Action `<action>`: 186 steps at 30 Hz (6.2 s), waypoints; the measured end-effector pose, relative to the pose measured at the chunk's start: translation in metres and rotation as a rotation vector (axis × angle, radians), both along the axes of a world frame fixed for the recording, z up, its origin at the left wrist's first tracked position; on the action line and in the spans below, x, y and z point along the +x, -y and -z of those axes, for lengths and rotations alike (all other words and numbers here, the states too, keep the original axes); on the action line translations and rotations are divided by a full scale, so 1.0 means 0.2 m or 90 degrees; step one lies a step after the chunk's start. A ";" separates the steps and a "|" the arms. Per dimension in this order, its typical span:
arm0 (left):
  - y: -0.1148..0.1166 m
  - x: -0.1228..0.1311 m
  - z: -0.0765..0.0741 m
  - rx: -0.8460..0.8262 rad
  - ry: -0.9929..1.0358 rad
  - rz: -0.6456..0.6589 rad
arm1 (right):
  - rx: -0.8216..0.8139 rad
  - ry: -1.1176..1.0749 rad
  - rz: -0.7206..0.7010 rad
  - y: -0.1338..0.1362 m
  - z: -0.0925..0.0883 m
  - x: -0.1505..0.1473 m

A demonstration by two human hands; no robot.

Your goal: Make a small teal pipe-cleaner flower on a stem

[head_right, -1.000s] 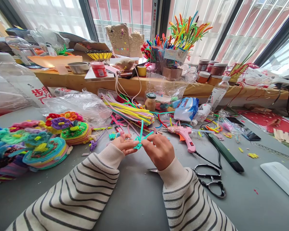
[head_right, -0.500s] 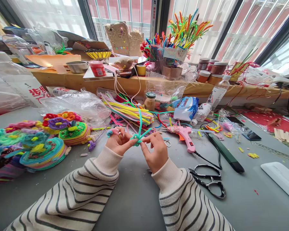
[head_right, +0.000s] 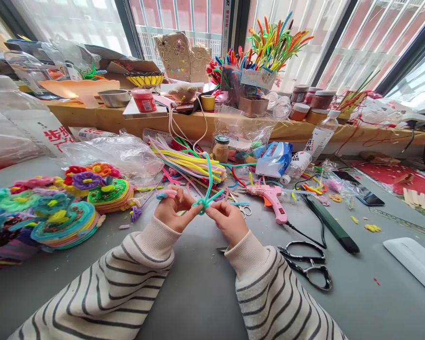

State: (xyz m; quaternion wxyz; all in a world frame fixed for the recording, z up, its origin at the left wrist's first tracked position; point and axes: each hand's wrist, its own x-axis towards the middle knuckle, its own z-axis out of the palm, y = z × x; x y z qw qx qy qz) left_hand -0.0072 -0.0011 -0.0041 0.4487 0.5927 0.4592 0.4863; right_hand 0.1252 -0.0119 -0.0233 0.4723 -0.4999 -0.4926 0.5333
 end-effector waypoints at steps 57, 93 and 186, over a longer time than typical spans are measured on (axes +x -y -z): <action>-0.05 0.02 0.02 -0.224 0.259 0.091 | -0.057 -0.372 0.041 -0.01 -0.01 0.00; -0.05 0.01 0.02 -0.424 0.313 0.006 | 0.255 0.061 0.131 0.01 0.01 0.02; -0.04 0.00 0.01 -0.449 0.360 0.082 | 0.588 0.436 0.048 0.01 -0.01 0.08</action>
